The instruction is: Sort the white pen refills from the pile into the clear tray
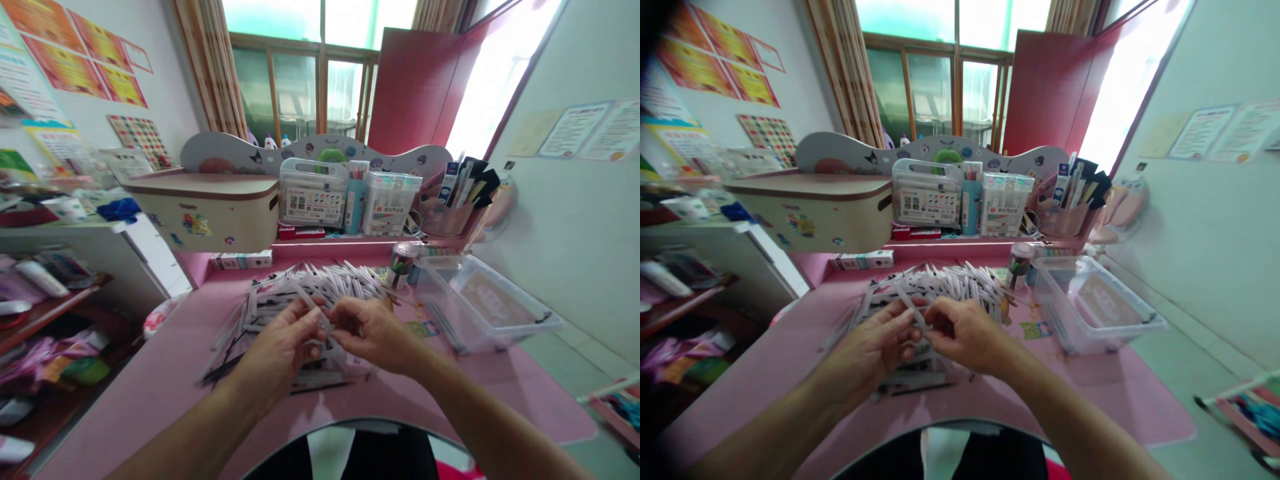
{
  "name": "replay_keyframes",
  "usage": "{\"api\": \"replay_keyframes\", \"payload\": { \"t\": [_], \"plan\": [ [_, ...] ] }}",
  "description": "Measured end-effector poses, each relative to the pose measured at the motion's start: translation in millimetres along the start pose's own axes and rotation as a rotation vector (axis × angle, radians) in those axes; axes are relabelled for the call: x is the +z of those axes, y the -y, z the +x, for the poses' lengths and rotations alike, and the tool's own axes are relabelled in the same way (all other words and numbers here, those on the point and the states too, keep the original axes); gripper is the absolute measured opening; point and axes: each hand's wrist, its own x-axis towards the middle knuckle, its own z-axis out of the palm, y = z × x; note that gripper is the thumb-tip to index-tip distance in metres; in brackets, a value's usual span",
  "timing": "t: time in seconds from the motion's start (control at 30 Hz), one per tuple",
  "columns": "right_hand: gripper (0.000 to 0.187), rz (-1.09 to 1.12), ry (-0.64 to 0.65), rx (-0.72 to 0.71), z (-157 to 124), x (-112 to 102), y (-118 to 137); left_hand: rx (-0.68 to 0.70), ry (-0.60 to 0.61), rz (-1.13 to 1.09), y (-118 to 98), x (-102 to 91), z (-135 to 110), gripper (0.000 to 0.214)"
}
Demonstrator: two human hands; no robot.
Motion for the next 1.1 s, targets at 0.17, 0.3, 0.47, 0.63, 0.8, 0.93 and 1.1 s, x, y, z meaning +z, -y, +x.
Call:
{"api": "replay_keyframes", "payload": {
  "t": [0.17, 0.3, 0.47, 0.63, 0.8, 0.93, 1.1],
  "plan": [
    [0.013, -0.245, 0.047, 0.084, -2.8, -14.4, -19.0, 0.166, -0.222, -0.172, -0.7, 3.7, 24.8, 0.017],
    [0.019, -0.523, 0.373, 0.179, -15.2, -18.2, -31.1, 0.215, -0.245, -0.187, 5.6, -6.9, 32.8, 0.016],
    [0.021, -0.637, 0.398, 0.235, -24.5, -3.8, -33.6, 0.227, -0.173, -0.158, 10.6, -20.3, 32.8, 0.005],
    [0.019, -0.659, 0.330, 0.282, -27.0, 4.8, -42.4, 0.274, -0.152, -0.176, 4.8, -25.8, 33.6, 0.003],
    [0.019, -0.675, 0.307, 0.279, -30.3, 6.0, -45.9, 0.277, -0.106, -0.164, 7.1, -27.0, 33.3, 0.005],
    [0.022, -0.716, 0.279, 0.283, -32.8, 8.2, -46.9, 0.286, -0.107, -0.156, 7.1, -26.3, 32.6, 0.005],
    [0.022, -0.686, 0.277, 0.322, -34.2, 9.6, -50.6, 0.310, -0.091, -0.123, 5.6, -28.7, 33.6, 0.011]
  ]
}}
